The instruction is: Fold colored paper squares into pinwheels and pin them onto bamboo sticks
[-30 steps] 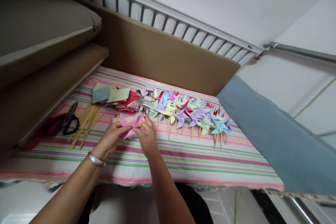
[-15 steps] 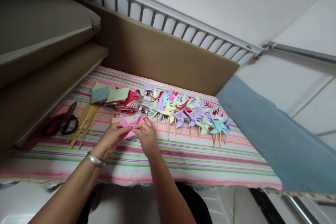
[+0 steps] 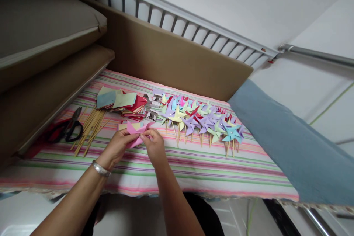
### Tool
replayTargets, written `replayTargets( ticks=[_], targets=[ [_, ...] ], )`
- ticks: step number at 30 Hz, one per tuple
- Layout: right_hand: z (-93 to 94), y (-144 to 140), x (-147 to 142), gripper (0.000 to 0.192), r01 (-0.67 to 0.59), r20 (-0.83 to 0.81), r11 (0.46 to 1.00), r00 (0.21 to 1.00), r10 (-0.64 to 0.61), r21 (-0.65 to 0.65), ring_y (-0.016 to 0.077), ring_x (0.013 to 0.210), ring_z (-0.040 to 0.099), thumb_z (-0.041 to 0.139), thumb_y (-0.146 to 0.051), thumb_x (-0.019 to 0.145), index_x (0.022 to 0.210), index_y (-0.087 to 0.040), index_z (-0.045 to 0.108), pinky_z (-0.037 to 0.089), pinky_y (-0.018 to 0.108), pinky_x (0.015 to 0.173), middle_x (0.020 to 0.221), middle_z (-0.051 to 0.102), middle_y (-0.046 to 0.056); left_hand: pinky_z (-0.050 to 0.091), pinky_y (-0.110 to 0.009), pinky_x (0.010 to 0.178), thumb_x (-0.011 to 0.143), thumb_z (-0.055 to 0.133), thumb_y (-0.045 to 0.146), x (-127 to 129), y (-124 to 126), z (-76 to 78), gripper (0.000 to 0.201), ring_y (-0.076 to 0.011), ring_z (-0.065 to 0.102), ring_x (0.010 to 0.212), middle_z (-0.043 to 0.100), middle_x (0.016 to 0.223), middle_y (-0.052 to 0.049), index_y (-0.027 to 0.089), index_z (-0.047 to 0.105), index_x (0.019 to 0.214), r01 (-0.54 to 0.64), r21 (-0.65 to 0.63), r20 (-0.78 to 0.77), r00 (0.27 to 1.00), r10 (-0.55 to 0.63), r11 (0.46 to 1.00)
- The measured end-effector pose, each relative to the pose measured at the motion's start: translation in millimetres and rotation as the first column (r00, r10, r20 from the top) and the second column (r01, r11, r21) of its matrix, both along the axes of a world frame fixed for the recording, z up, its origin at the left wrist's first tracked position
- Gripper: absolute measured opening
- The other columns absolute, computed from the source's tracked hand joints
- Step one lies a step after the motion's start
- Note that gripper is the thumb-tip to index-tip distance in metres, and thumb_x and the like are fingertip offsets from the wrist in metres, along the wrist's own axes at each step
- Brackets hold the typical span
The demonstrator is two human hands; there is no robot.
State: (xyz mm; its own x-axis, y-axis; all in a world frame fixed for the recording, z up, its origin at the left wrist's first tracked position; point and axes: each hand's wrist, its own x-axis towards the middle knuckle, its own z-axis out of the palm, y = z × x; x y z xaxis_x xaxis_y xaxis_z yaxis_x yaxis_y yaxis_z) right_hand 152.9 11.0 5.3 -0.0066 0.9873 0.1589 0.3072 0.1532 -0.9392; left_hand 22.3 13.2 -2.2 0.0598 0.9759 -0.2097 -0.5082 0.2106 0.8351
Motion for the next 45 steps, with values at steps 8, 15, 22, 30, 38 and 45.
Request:
replayTargets(
  ticks=[8, 15, 22, 30, 38, 45],
  targets=[
    [1.1, -0.5, -2.0, 0.012, 0.046, -0.084, 0.997, 0.995, -0.052, -0.063, 0.0146, 0.063, 0.053, 0.063, -0.03, 0.066, 0.068, -0.018, 0.062, 0.043, 0.025, 0.057, 0.06, 0.057, -0.001, 0.045, -0.026, 0.071, 0.052, 0.078, 0.02, 2.3, -2.5, 1.5, 0.023, -0.0146, 0.062, 0.066, 0.072, 0.072, -0.005, 0.013, 0.072, 0.073, 0.001, -0.037, 0.068, 0.998, 0.001, 0.999],
    [5.4, -1.3, -6.5, 0.012, 0.037, -0.219, 0.988, 0.973, -0.07, -0.151, 0.0088, 0.049, 0.041, 0.066, -0.027, 0.062, 0.065, -0.017, 0.06, 0.032, 0.022, 0.047, 0.052, 0.05, -0.005, 0.045, -0.029, 0.074, 0.053, 0.078, 0.021, 3.2, -3.7, 0.4, 0.026, -0.0164, 0.063, 0.07, 0.071, 0.071, -0.005, 0.011, 0.071, 0.075, -0.002, -0.037, 0.072, 0.997, 0.005, 0.999],
    [6.9, -0.2, -8.2, 0.011, 0.053, -0.255, 0.987, 0.963, -0.092, -0.154, 0.0083, 0.05, 0.041, 0.067, -0.025, 0.061, 0.064, -0.016, 0.061, 0.031, 0.021, 0.047, 0.054, 0.053, -0.004, 0.045, -0.031, 0.077, 0.055, 0.076, 0.021, 4.1, -5.0, -0.7, 0.025, -0.0155, 0.062, 0.068, 0.07, 0.07, -0.005, 0.012, 0.072, 0.078, 0.01, -0.02, 0.084, 0.996, -0.009, 1.0],
    [12.2, -1.0, -7.0, 0.011, 0.05, -0.272, 0.987, 0.958, -0.09, -0.152, 0.0084, 0.049, 0.04, 0.067, -0.025, 0.06, 0.063, -0.016, 0.06, 0.032, 0.022, 0.048, 0.052, 0.05, -0.005, 0.045, -0.026, 0.074, 0.057, 0.076, 0.02, 1.7, -5.8, 1.0, 0.02, -0.0137, 0.062, 0.068, 0.071, 0.072, -0.005, 0.013, 0.072, 0.075, 0.088, 0.019, 0.133, 0.987, -0.089, 0.996],
    [10.1, -0.2, -5.1, 0.012, 0.044, -0.242, 0.99, 0.967, -0.076, -0.134, 0.0096, 0.051, 0.042, 0.067, -0.027, 0.061, 0.064, -0.017, 0.061, 0.033, 0.023, 0.051, 0.053, 0.052, -0.005, 0.045, -0.027, 0.072, 0.056, 0.077, 0.021, 3.1, -5.7, -0.4, 0.021, -0.0141, 0.061, 0.065, 0.069, 0.065, -0.003, 0.012, 0.072, 0.074, 0.061, 0.005, 0.095, 0.994, -0.062, 0.998],
    [6.9, 0.4, -4.2, 0.012, 0.046, -0.208, 0.992, 0.976, -0.07, -0.121, 0.0102, 0.053, 0.044, 0.066, -0.027, 0.063, 0.066, -0.017, 0.06, 0.034, 0.024, 0.054, 0.057, 0.054, -0.004, 0.045, -0.024, 0.065, 0.054, 0.078, 0.02, 4.0, -5.7, 1.0, 0.025, -0.0135, 0.061, 0.064, 0.07, 0.068, -0.005, 0.011, 0.072, 0.076, 0.043, -0.021, 0.095, 0.995, -0.041, 0.999]
  ],
)
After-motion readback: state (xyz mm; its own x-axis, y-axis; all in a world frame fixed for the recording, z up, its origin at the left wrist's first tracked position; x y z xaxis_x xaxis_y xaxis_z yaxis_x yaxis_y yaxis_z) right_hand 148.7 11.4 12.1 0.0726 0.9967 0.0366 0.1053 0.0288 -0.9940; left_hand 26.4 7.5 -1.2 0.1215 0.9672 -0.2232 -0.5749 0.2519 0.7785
